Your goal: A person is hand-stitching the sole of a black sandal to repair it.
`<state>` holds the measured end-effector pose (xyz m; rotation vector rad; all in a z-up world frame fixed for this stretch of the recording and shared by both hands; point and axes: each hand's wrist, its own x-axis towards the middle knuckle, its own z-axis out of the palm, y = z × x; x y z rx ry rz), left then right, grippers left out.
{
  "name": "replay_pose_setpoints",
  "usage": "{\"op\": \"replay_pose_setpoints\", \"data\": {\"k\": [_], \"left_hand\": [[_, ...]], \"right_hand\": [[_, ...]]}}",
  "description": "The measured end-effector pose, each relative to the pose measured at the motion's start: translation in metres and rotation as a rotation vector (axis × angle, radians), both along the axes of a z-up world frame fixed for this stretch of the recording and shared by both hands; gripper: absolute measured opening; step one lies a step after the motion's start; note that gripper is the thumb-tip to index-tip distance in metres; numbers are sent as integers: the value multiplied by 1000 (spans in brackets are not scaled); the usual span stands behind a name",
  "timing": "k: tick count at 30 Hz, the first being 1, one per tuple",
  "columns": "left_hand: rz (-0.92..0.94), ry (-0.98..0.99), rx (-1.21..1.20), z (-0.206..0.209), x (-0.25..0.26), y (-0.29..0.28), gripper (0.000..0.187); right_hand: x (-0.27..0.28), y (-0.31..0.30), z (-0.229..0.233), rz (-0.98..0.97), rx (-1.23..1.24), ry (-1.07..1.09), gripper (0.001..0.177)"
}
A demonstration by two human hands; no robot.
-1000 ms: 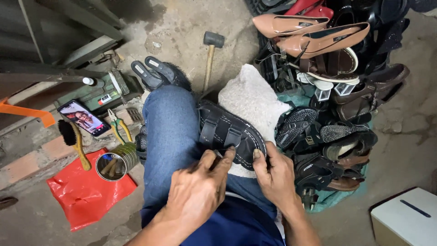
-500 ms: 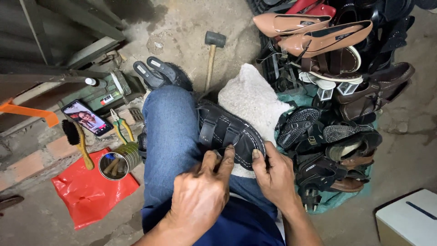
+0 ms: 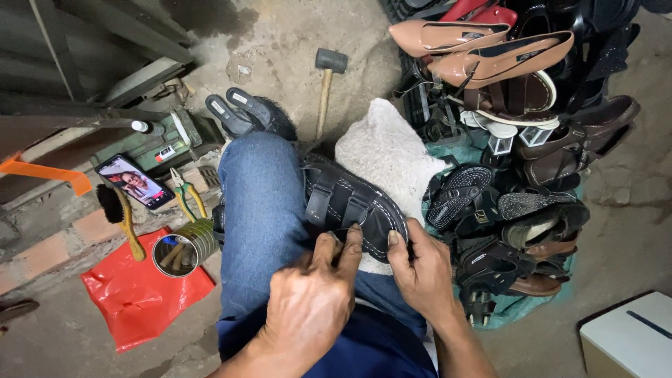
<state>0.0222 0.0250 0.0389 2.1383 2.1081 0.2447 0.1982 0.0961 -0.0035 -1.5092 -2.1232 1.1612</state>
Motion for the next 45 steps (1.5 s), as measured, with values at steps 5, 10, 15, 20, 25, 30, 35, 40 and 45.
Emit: {"op": "replay_pose_setpoints", "data": {"k": [5,10,15,20,25,30,35,40,45], "left_hand": [[-15,-25,-9,-4,-3,3,54],[-88,-83,-49,-10,-24,9,50],[-235,-223,-193,-13,-57,29,40],[-296,-263,-71,-30,-65,42,29],[-344,-386,30,-42,-77,43,26],[-314,-428,148,-45,-87,38,23],[-263,-405,88,-24,-92,31,19],[-216,-343,15,-16,-91,26,15],[-246,-325,68,-14,-87,33,20]], "right_hand": [[-1,1,0,-15,-33,-15,25],[-11,4,6,-18,-1,-85,28],[-10,4,5,115,139,-82,25],[-11,6,3,193,233,-19,24],[-21,6,6,218,286,-27,19],[-36,11,18,295,412,-33,16],[-17,17,16,171,106,137,27],[15,32,-8,-35,425,-111,19],[-15,22,2,144,518,2,29]]}}
